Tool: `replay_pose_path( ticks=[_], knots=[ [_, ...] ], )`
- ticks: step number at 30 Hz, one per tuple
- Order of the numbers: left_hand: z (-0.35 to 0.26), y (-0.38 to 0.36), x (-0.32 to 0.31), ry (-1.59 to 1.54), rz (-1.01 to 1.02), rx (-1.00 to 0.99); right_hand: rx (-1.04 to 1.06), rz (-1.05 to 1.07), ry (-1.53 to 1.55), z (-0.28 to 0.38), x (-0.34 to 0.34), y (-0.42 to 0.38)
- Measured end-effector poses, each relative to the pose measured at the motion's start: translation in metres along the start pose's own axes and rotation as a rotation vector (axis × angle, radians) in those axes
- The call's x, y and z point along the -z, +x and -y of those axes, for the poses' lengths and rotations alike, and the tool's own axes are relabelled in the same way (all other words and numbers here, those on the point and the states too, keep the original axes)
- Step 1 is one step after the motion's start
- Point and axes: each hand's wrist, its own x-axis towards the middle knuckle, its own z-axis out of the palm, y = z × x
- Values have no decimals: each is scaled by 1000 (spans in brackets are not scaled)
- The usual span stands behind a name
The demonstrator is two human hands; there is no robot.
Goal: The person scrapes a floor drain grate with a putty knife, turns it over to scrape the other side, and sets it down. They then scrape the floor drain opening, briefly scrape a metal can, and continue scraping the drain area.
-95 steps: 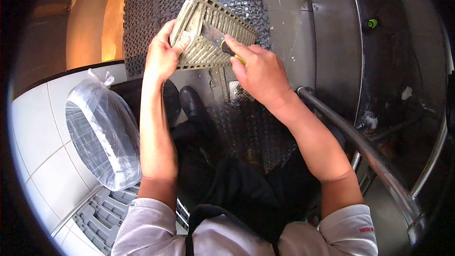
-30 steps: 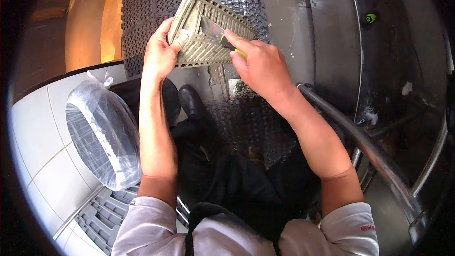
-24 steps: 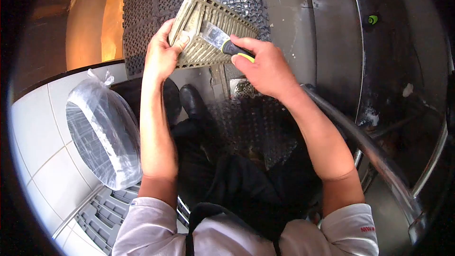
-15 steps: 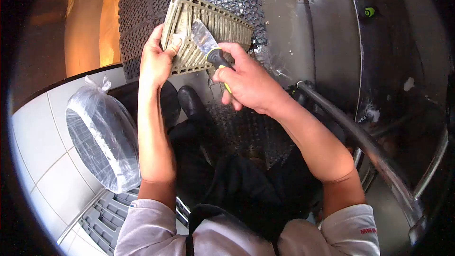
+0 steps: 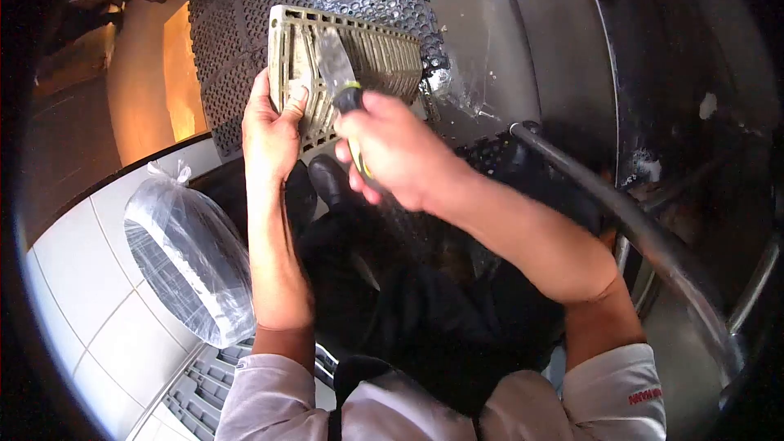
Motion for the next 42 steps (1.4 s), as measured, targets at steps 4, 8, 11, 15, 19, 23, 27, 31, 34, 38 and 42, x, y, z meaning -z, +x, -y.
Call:
replay_pose_path(
  ticks=[4,8,11,15,19,23,27,31,34,38,42],
  knots=[
    [6,1,7,46,30,-33,33,-17,-14,-4,1,6],
    [8,2,5,-7,12,-42,31,-53,-55,-8,0,10],
    [12,6,10,16,37,-60,0,-16,-78,-9,5,3],
    [11,8,9,-43,34,-59,126,-93,-235,-5,14,23],
    [12,19,24,71,51,-16,388,-155,-596,-16,26,21],
    [21,23,28,-58,55,-17,585,-325,-1062,-23,18,0],
    [24,24,29,-111,53,13,531,-300,-1166,-28,12,-5],
    [11,15,22,-21,61,-4,693,-384,-1135,-18,19,23],
    [20,20,26,-38,30,6,571,-295,-1171,-27,11,-3],
    [16,12,17,-9,31,-36,729,-408,-1162,-16,17,14],
    [21,17,21,35,-2,-33,601,-313,-1156,-26,11,-1]
  ],
)
